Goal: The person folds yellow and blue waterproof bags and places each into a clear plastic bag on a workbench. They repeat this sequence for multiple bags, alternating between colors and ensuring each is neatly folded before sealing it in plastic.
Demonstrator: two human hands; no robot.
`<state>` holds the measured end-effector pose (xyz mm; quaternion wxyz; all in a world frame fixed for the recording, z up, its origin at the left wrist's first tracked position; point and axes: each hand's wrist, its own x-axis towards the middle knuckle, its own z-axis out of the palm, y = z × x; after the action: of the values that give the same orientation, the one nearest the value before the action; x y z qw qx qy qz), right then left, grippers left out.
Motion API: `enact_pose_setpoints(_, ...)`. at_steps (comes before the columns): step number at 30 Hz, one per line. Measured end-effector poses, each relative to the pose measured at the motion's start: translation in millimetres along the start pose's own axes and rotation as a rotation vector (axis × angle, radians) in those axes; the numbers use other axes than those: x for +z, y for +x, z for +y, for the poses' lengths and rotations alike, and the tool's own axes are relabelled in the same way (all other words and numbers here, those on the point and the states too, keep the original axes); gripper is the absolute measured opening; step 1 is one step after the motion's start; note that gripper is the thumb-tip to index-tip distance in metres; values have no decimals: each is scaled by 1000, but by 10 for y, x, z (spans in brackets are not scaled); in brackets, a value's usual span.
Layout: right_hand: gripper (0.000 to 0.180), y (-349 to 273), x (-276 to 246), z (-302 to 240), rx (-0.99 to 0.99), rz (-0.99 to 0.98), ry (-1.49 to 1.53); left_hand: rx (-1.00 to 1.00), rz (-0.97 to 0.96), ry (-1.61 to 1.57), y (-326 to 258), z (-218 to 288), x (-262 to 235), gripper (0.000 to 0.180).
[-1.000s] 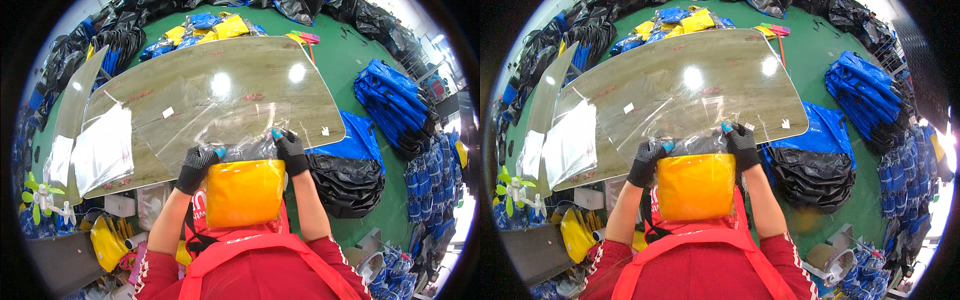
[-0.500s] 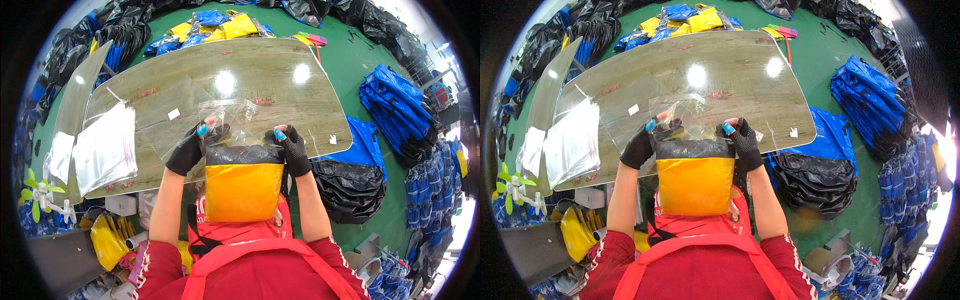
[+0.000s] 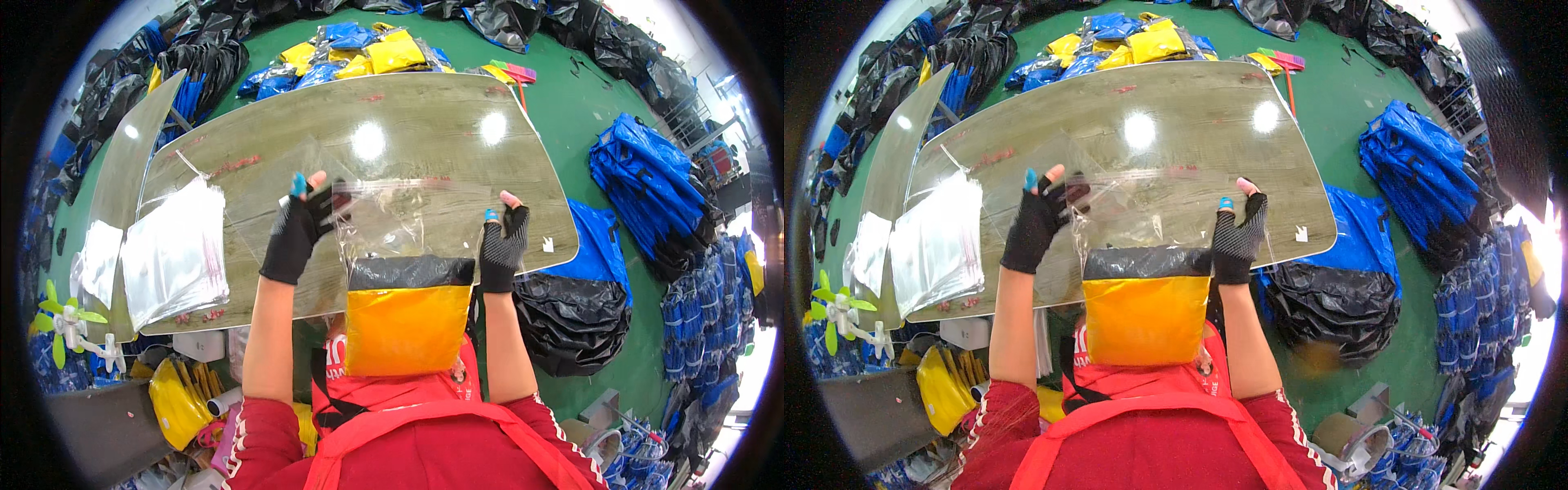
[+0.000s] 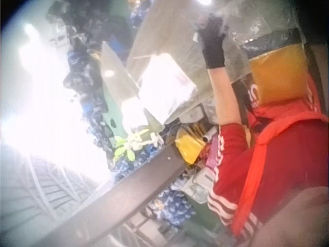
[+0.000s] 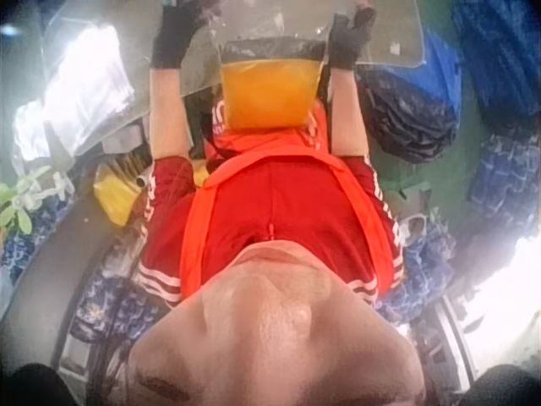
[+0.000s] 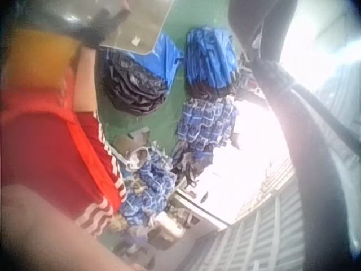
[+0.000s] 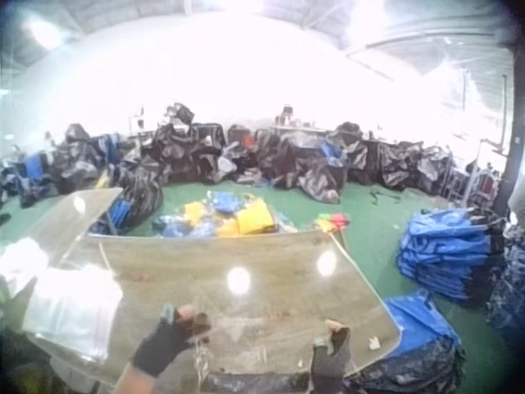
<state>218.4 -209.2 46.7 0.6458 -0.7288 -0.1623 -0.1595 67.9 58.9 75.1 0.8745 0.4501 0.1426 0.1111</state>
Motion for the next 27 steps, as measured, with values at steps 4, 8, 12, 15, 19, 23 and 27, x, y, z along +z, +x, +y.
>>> enact_pose_setpoints(4,35,27,360,-550,-547,-434,-252,13,72,416,-48,-142,56,41)
enact_pose_setpoints(8,28,227,836,-878,-628,-694,-265,117,108,519,3,-249,163,33)
enact_pose_setpoints(12,18,304,1042,-648,-777,-818,-424,258,34,715,38,-199,201,28)
enact_pose_setpoints(15,17,323,1072,-454,-838,-854,-529,482,10,1005,-3,-170,173,27)
enact_pose_setpoints(19,23,922,806,-533,-614,-726,-574,370,2,787,-58,-186,113,28)
enact_pose_setpoints(23,17,1972,-174,-562,-199,68,-1009,79,105,271,-43,-124,85,31)
enact_pose_setpoints(27,30,1599,-446,-11,354,-104,-53,201,117,771,0,104,108,31)
